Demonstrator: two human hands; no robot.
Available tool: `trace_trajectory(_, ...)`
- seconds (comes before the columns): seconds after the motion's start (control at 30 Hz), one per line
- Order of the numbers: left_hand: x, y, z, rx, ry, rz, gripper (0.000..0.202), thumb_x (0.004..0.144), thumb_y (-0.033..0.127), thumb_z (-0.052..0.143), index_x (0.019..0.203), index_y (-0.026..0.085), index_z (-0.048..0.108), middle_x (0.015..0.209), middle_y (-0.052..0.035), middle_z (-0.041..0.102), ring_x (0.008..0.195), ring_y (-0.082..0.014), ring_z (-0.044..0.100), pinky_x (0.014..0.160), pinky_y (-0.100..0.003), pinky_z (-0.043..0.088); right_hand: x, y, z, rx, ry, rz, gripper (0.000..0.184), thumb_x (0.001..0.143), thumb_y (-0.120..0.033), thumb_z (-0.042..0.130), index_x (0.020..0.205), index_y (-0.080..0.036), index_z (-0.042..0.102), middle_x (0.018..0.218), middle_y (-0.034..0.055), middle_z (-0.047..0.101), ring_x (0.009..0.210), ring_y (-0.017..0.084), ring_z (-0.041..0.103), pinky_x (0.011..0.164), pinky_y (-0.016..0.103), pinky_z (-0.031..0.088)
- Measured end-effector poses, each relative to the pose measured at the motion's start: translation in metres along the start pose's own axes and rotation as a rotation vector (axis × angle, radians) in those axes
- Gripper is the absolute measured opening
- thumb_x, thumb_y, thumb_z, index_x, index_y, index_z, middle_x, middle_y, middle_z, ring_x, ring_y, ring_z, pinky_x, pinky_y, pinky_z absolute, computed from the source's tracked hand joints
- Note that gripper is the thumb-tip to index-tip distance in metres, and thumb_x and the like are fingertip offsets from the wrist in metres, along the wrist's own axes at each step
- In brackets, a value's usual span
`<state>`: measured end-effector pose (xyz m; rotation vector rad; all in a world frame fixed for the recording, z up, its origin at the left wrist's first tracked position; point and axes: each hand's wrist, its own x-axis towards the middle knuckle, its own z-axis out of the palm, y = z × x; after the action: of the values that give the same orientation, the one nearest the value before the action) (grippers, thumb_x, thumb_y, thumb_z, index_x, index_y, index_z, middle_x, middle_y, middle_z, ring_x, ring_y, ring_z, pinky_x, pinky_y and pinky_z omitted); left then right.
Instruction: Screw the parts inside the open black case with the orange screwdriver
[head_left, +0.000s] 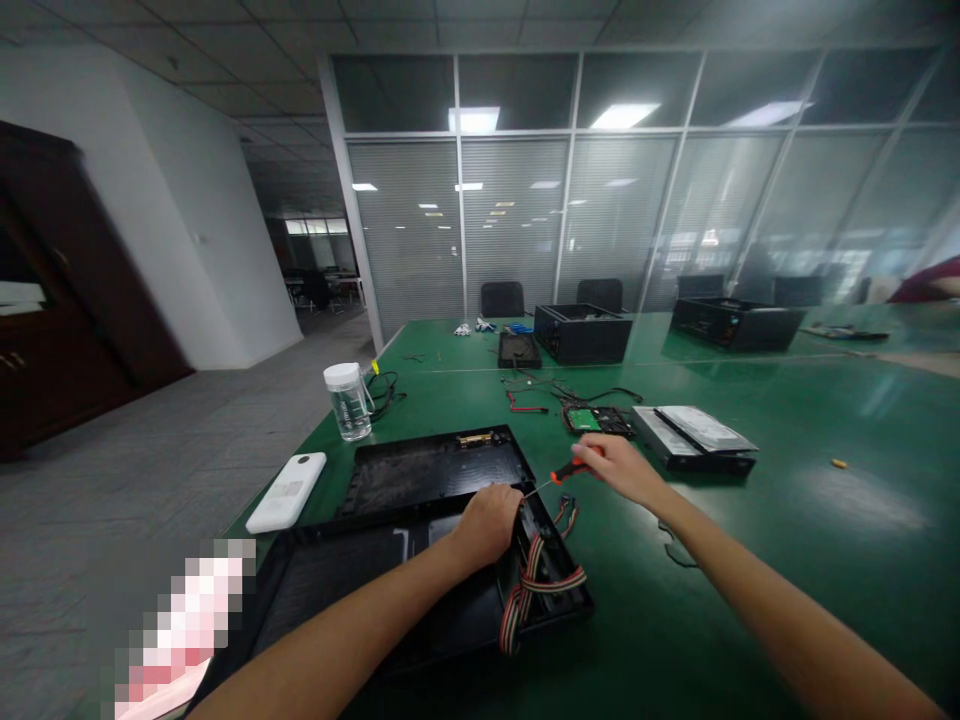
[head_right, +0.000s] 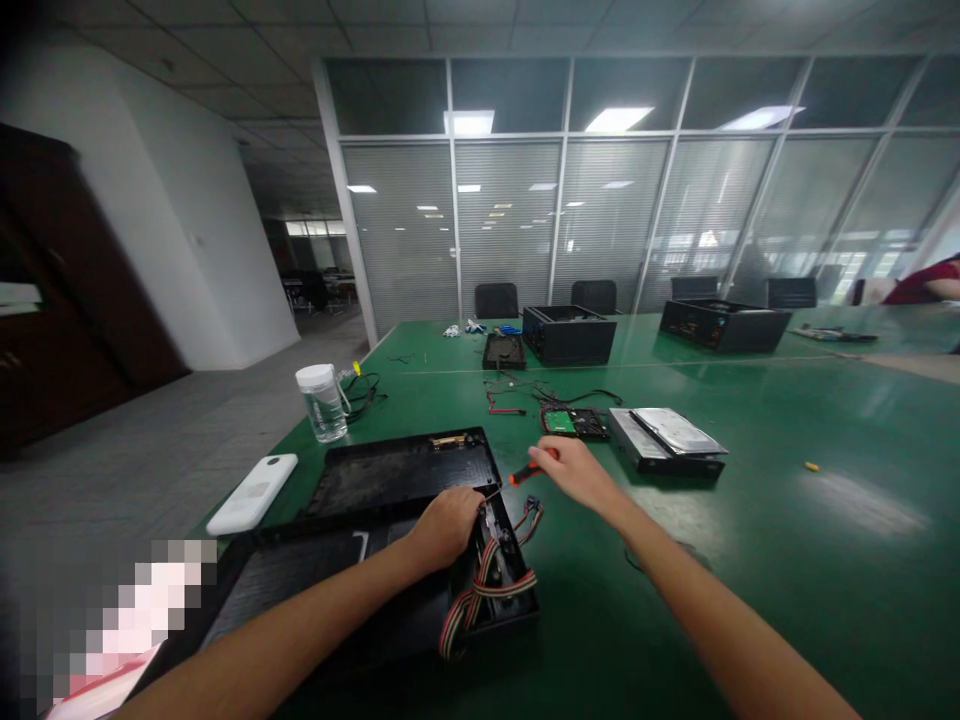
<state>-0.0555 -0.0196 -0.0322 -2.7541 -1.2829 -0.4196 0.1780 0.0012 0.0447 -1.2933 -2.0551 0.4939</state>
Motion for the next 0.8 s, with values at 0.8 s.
trace_trajectory(0.8,-0.011,-0.022,-0.082,0.057,-0.49,-0.045,0.032,0.068,0.048,0.064,0.08,0.018,0.068,0.078,-0.0083,0.068,0.075,-0.0231,0.063,0.063,-0.028,0.047,-0.06,-0.014,0.024,0.037,-0.152,-0.212,0.042,0.09,-0.046,0.032,0.066,-0.018,0.052,0.064,0.0017,0.056,0.061,0.014,0.053,0.06,0.026,0.039)
